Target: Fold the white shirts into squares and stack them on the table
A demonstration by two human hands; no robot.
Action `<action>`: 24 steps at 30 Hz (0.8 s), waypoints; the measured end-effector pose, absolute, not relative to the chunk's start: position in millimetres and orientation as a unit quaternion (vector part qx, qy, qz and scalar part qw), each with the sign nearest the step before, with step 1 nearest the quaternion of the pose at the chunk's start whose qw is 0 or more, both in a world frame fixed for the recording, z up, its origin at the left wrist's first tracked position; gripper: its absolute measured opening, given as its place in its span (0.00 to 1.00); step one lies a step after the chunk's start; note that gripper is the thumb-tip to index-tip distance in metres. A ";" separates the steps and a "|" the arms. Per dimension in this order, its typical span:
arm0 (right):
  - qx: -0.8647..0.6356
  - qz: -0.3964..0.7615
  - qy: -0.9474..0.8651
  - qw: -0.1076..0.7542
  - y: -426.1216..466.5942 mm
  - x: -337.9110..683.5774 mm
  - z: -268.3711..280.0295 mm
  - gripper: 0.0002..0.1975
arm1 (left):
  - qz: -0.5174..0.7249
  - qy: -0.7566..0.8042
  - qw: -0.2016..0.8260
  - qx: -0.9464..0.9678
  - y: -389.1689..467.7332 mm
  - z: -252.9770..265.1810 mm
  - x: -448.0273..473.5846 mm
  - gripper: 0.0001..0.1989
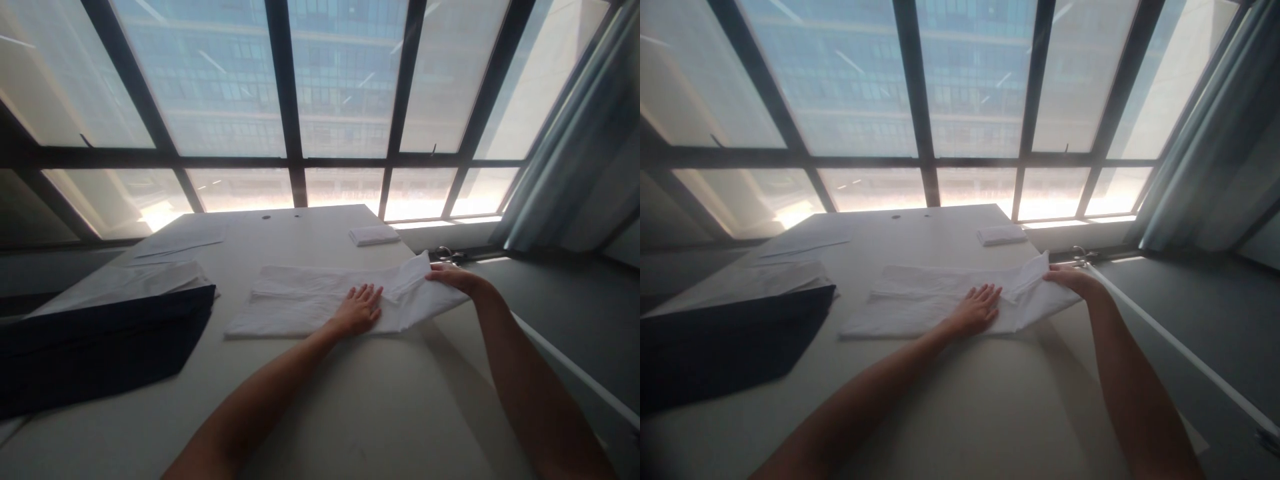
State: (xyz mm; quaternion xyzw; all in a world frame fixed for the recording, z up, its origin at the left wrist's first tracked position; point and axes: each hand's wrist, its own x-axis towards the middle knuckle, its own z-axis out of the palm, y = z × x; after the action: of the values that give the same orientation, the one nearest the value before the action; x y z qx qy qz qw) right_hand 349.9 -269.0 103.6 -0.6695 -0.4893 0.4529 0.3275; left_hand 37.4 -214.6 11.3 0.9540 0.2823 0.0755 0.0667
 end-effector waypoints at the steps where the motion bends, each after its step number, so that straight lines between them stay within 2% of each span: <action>1: -0.676 0.440 -0.491 0.329 -266.9 346.3 107.6 0.15 | 0.073 0.280 0.065 0.955 -215.9 12.8 37.4 0.31; 8: -0.689 0.393 -0.494 0.356 -262.1 317.0 128.6 0.12 | 0.103 0.252 0.021 0.962 -226.3 14.4 46.4 0.31; 13: -0.718 0.326 -0.517 0.333 -257.5 295.9 137.8 0.08 | 0.092 0.230 0.023 0.968 -228.4 10.0 49.0 0.33; 18: -0.730 0.303 -0.524 0.317 -241.6 268.6 142.8 0.03 | 0.096 0.230 0.031 0.968 -221.6 10.5 55.6 0.31; 24: -0.724 0.277 -0.558 0.296 -231.8 245.1 145.2 0.07 | 0.102 0.327 0.082 0.936 -189.1 27.3 90.0 0.30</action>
State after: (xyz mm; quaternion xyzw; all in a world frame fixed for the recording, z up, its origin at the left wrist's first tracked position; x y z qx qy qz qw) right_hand 245.1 -231.8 145.2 -0.7242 -0.5577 0.2770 0.2961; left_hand 90.0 -189.1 27.3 0.9358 0.3273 0.1022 0.0818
